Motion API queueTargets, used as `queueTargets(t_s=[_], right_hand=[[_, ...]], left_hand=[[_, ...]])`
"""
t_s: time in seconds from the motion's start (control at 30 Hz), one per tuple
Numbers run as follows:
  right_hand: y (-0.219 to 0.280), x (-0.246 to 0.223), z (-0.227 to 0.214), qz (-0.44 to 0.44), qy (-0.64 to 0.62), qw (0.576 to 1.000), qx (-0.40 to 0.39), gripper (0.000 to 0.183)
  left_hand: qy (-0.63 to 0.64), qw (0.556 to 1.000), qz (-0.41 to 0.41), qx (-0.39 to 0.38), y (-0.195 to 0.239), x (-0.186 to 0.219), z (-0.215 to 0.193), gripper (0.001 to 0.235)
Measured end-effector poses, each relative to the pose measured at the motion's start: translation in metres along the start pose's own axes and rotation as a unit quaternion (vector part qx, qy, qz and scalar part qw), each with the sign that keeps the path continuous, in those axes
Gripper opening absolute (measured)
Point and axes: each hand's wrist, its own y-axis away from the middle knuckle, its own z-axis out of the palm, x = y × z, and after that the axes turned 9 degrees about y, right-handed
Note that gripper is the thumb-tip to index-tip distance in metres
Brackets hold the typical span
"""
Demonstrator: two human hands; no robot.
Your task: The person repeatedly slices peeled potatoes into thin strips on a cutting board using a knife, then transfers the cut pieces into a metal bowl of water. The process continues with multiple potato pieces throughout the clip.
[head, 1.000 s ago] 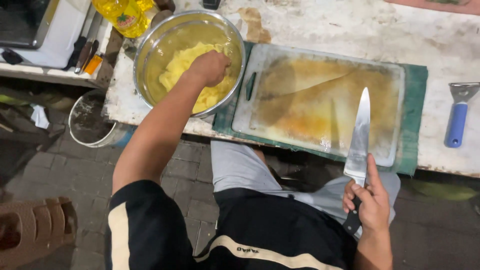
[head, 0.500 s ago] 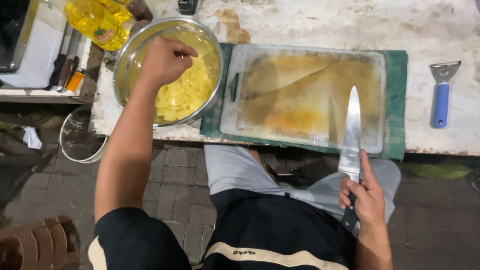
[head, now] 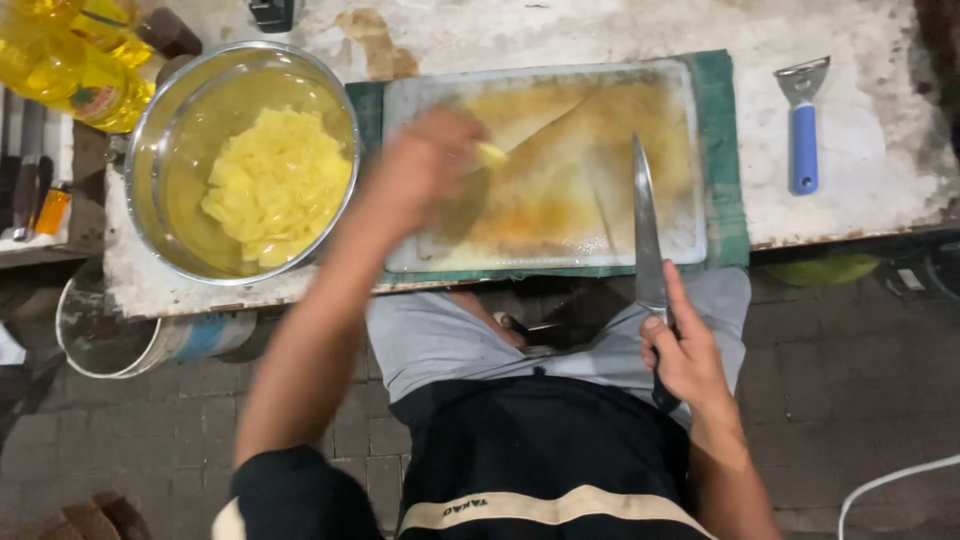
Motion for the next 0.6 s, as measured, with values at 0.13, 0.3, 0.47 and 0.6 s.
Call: queueTargets(t_s=[0.13, 0.3, 0.47, 0.6], right_hand=[[0.013, -0.043, -0.011, 0.009, 0.217, 0.974, -0.061, 0.065], [0.020, -0.072, -0.012, 0.128, 0.322, 0.933, -0.095, 0.070], [0.017, -0.079, -0.013, 0.115, 0.378, 0.910, -0.125, 0.068], [0.012, -0.070, -0.013, 0.097, 0.434, 0.882, -0.153, 0.065]], left_hand=[[-0.098, 0.978, -0.130, -0.129, -0.008, -0.049, 0.093, 0.021], [-0.056, 0.980, -0.107, -0.160, -0.005, -0.072, 0.128, 0.020], [-0.135, 0.987, -0.025, -0.081, 0.021, -0.098, 0.135, 0.027], [-0.227, 0.970, 0.089, -0.010, 0.036, -0.095, 0.152, 0.021]])
